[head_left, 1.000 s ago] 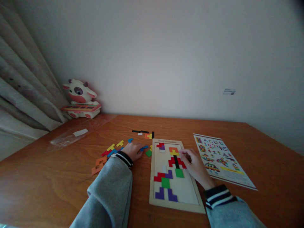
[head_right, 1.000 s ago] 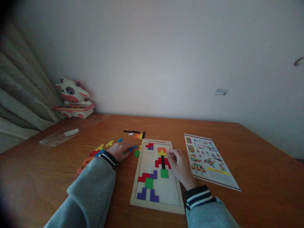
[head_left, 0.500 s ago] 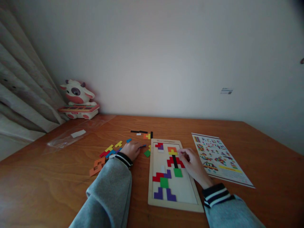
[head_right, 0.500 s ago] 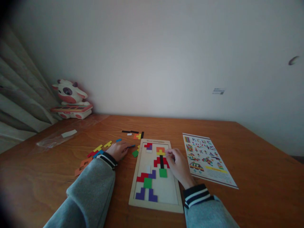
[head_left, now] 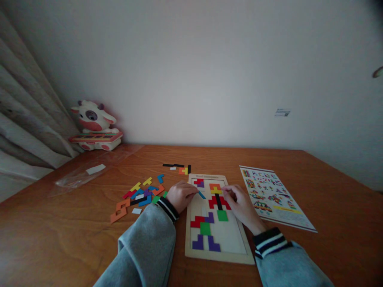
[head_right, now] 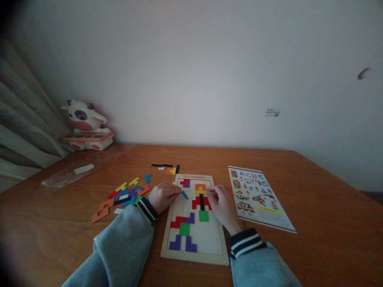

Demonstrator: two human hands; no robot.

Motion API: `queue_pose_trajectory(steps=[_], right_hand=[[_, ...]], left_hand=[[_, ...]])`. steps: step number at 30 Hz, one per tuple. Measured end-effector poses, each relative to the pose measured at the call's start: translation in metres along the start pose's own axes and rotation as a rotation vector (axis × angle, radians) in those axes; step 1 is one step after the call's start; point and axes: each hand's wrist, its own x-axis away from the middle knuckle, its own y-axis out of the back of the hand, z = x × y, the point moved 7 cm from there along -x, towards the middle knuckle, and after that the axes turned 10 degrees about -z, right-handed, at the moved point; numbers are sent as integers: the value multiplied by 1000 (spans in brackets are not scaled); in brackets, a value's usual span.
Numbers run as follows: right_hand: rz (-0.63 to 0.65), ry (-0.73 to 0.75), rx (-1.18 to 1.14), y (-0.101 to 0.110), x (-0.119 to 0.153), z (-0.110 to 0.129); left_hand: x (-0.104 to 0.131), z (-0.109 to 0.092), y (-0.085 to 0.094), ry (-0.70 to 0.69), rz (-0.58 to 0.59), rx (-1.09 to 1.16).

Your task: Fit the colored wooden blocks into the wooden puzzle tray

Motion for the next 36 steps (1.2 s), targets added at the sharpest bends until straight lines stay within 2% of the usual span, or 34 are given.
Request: queue_pose_trajectory(steps=[4, 11, 18, 27, 36], right_hand=[[1, -2, -4, 0, 0, 0], [5, 0, -4, 1, 0, 1], [6, -5, 2, 2, 1, 4], [10, -1, 7, 0, 0, 0], [-3, 14, 31, 1, 0, 1]], left_hand=[[0, -1, -12, -13, 76, 35], [-2, -4, -9, 36, 68, -16], [3, -16, -15, -61, 144, 64], [5, -15, -16, -89, 114, 54], [4, -19, -16, -107, 146, 24]])
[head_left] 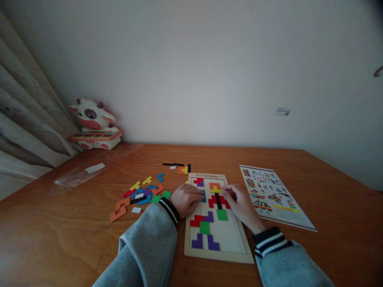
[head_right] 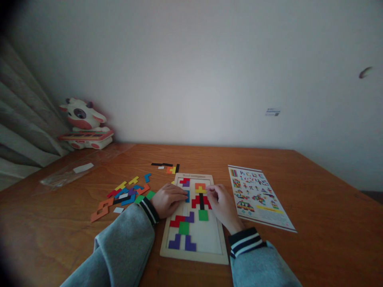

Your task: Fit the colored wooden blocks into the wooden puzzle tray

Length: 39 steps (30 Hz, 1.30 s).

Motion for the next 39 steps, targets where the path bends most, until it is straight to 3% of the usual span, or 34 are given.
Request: queue_pose_trajectory(steps=[9, 26, 39], right_hand=[[11, -9, -18, 0, 0, 0], [-10, -8, -15, 1, -1, 1], [8, -14, -33, 1, 0, 2]], left_hand=[[0, -1, 0, -11, 23, -29], [3, 6, -3, 93, 68, -132], [2, 3, -1, 58, 78, -145]])
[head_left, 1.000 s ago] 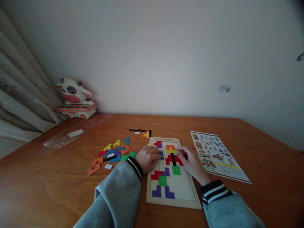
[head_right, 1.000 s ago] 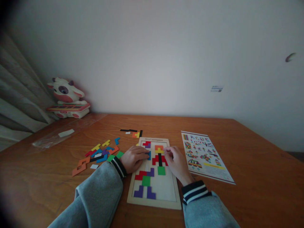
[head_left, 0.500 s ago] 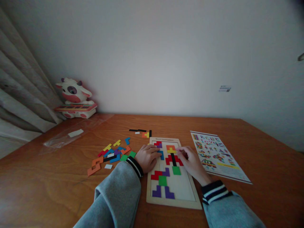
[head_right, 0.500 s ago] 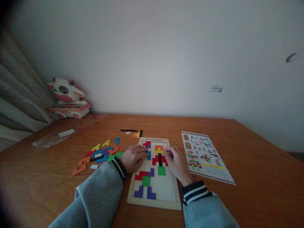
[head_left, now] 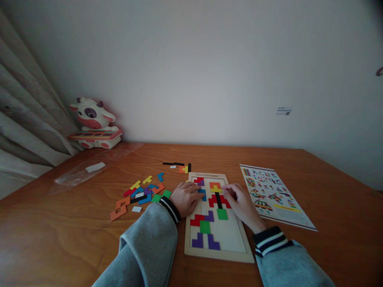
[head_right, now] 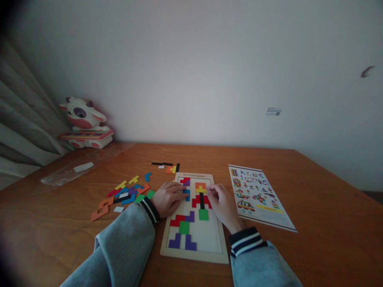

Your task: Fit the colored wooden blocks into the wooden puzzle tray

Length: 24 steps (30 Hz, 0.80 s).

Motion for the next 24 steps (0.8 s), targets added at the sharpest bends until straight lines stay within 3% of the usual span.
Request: queue_pose_trajectory(steps=[19, 24], right_hand=[[7, -2, 5, -2, -1, -3], [19, -5, -3, -2, 0, -4]], left_hand=[[2, 2, -4, 20, 7, 28], [-3, 3, 8, 73, -68, 16]])
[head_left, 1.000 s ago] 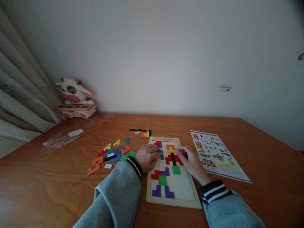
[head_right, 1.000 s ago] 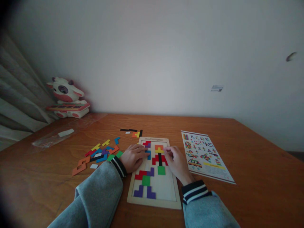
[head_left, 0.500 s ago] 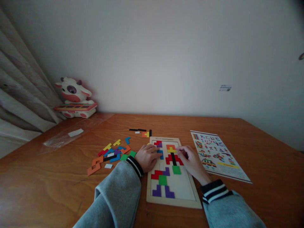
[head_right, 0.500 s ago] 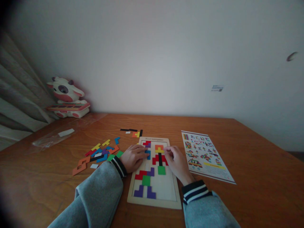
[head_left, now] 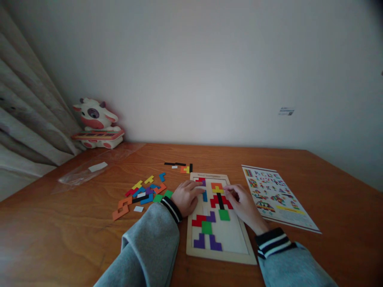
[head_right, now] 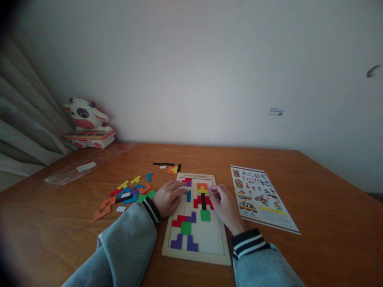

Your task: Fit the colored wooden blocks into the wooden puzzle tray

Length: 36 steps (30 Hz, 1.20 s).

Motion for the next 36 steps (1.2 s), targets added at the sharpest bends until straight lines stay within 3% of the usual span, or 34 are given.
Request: queue_pose_trajectory(steps=[2, 5, 9, 12, 28, 36], right_hand=[[0, -4, -5, 0, 0, 0], [-4, -5, -6, 0, 0, 0], [-11, 1, -5, 0, 1, -1], [-6, -4, 1, 0, 1, -2], [-27, 26, 32, 0, 0, -3], [-25, 11, 26, 1, -1, 2]], left_hand=[[-3, 10, 12, 100, -51, -84], [2, 44, 33, 350, -94, -329], [27, 97, 46, 646, 37, -551], [39, 118, 45, 699, 145, -552], [31, 112, 51, 692, 187, -526], [32, 116, 53, 699, 107, -501]])
